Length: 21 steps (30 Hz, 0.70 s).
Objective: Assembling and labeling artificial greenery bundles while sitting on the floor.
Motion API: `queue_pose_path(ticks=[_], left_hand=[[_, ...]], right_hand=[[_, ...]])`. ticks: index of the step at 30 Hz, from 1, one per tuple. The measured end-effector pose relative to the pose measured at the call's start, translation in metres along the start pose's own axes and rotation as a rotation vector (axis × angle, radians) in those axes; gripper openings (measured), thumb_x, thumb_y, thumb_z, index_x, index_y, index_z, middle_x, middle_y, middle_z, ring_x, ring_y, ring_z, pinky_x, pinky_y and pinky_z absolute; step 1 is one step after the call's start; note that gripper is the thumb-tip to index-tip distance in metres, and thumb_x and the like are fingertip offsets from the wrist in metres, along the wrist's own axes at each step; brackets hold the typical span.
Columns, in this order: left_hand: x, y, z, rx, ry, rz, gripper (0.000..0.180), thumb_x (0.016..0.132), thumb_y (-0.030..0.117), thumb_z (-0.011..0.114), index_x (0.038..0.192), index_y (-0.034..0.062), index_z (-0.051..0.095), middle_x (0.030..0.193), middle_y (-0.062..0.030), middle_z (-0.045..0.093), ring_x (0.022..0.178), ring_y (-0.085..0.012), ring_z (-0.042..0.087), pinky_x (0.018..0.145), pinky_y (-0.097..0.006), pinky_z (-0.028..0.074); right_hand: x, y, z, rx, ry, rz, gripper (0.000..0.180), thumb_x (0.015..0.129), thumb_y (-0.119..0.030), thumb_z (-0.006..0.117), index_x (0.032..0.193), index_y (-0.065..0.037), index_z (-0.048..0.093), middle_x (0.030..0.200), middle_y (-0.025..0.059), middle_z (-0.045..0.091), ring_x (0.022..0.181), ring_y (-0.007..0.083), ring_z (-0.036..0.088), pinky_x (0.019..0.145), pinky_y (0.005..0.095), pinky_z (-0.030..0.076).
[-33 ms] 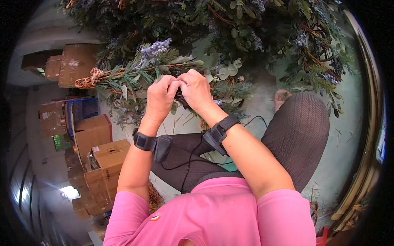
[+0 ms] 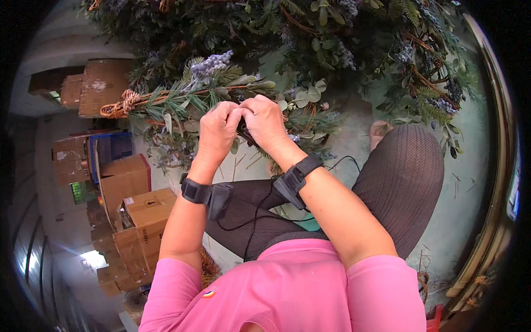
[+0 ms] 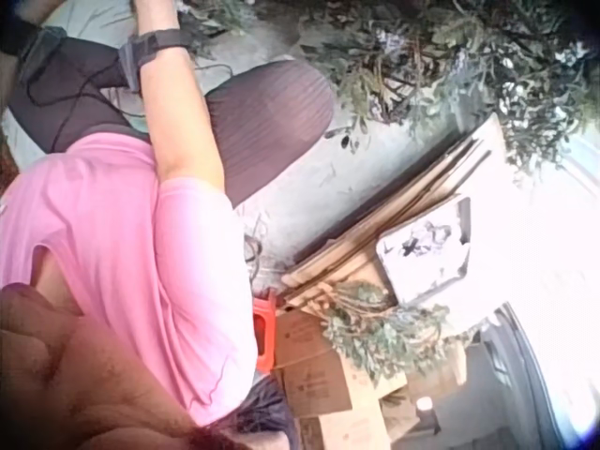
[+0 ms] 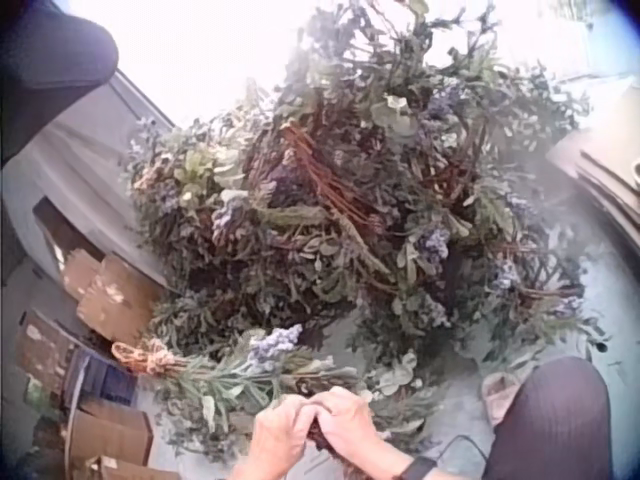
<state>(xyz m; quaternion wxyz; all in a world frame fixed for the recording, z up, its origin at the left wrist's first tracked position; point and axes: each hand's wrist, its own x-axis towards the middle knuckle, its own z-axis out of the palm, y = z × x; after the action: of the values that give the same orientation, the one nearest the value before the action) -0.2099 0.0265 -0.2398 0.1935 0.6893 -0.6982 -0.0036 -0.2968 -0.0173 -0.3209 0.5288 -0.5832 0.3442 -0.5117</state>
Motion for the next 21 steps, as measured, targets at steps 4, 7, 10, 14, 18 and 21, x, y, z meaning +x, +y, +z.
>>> queue_pose_path(ticks=[4, 7, 10, 14, 18, 21], left_hand=[[-0.006, 0.005, 0.019, 0.004, 0.145, -0.183, 0.016, 0.083, 0.014, 0.058, 0.074, 0.0015, 0.054, 0.068, -0.0151, 0.056, 0.061, -0.0309, 0.055, 0.056, -0.037, 0.043], [-0.010, 0.009, 0.035, 0.136, 0.332, -0.245, 0.012, 0.082, 0.012, 0.058, 0.076, 0.0015, 0.054, 0.069, -0.0134, 0.056, 0.062, -0.0300, 0.054, 0.059, -0.038, 0.044], [-0.013, 0.011, 0.037, 0.044, 0.317, -0.156, 0.008, 0.079, 0.008, 0.058, 0.078, 0.0016, 0.054, 0.073, -0.0125, 0.056, 0.068, -0.0292, 0.054, 0.063, -0.038, 0.044], [-0.011, 0.012, 0.035, 0.114, 0.293, -0.152, 0.005, 0.075, 0.003, 0.058, 0.079, 0.0009, 0.055, 0.077, -0.0125, 0.057, 0.074, -0.0290, 0.056, 0.067, -0.038, 0.045], [-0.011, 0.010, 0.034, 0.099, 0.297, -0.110, 0.004, 0.074, 0.001, 0.056, 0.078, 0.0006, 0.057, 0.079, -0.0126, 0.058, 0.075, -0.0293, 0.056, 0.068, -0.038, 0.045], [-0.011, 0.012, 0.031, 0.063, 0.247, -0.150, 0.006, 0.074, 0.000, 0.055, 0.078, 0.0006, 0.059, 0.080, -0.0130, 0.059, 0.076, -0.0299, 0.056, 0.069, -0.038, 0.045]], right_hand=[[0.000, -0.008, 0.000, 0.372, -0.016, 0.384, 0.010, 0.077, -0.004, 0.056, 0.078, -0.002, 0.065, 0.065, 0.0064, 0.060, 0.056, 0.0168, 0.059, 0.054, 0.0278, 0.048], [0.001, -0.009, 0.001, 0.465, 0.008, 0.433, 0.009, 0.078, -0.002, 0.054, 0.076, 0.001, 0.062, 0.062, 0.0052, 0.060, 0.052, 0.0105, 0.057, 0.050, 0.0247, 0.048], [0.002, -0.004, -0.001, 0.333, 0.037, 0.386, 0.007, 0.078, -0.004, 0.055, 0.075, 0.002, 0.059, 0.062, 0.0044, 0.059, 0.053, 0.0100, 0.056, 0.050, 0.0246, 0.047], [0.004, 0.000, -0.006, 0.420, -0.039, 0.413, 0.008, 0.077, -0.005, 0.058, 0.073, 0.002, 0.057, 0.061, 0.0035, 0.058, 0.052, 0.0084, 0.054, 0.049, 0.0233, 0.045], [0.012, -0.001, -0.012, 0.472, -0.154, 0.414, 0.012, 0.076, -0.007, 0.061, 0.071, 0.002, 0.058, 0.061, 0.0031, 0.058, 0.052, 0.0075, 0.053, 0.049, 0.0226, 0.043], [0.014, -0.005, -0.014, 0.427, -0.190, 0.401, 0.013, 0.077, -0.008, 0.062, 0.071, 0.003, 0.059, 0.061, 0.0034, 0.058, 0.052, 0.0075, 0.053, 0.049, 0.0224, 0.043]])
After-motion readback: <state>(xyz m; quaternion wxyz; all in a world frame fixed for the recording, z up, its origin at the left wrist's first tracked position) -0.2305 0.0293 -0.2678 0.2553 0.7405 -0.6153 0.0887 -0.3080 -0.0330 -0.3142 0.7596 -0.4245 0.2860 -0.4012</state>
